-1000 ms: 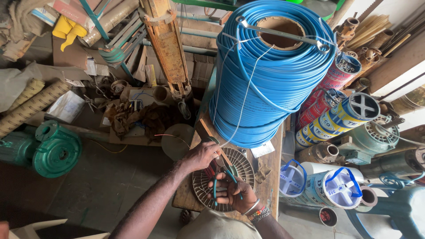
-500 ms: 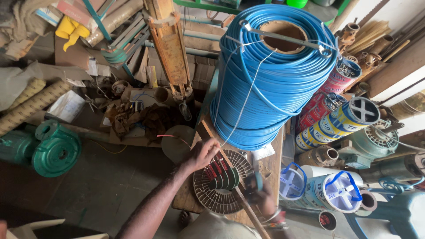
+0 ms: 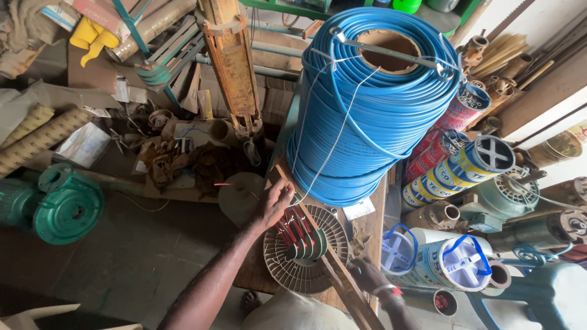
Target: The person winds red copper wire around a motor stator core mounted on a wooden jig. They use pliers to cut the wire and tuck the ends into the slots, repeating the winding process across multiple slots.
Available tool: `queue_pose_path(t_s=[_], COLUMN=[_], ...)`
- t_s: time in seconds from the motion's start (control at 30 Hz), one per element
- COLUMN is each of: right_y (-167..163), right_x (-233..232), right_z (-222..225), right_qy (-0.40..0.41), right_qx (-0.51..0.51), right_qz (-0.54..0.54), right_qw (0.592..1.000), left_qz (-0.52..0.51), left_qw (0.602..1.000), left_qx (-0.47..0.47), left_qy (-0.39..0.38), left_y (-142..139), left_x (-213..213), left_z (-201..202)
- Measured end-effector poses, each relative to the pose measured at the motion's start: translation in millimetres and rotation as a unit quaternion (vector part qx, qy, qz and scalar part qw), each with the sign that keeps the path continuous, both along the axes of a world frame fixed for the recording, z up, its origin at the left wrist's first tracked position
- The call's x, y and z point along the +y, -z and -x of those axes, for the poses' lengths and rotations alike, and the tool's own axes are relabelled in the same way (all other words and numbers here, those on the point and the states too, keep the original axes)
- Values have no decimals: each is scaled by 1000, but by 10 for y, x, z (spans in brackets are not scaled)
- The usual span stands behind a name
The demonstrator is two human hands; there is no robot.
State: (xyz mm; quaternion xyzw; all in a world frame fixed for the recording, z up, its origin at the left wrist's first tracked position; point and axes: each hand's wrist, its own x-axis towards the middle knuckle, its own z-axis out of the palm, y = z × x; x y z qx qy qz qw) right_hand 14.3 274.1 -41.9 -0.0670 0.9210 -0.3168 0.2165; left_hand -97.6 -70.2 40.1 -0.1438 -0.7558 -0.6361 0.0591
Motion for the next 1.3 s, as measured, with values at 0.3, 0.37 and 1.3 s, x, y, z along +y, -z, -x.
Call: queue_pose_path(t_s=[0.3,0.37,1.3], right_y=[-257,-225,10], right_x=[91,84,-253], right_z=[-276,-286,-540], right_qy=[-83,-70,73], right_qx=[-137,-129,-30], right_qz=[51,42,146], right_qw=[986,988,986], left_qz=[-236,-98,23], left_qw=[969,977,934], left_qx=[-34,163,-266], left_qy=[67,100,-238], left_y=[-508,-660,73], left_x=[1297,1704,299], left_z=[182,95,-1091])
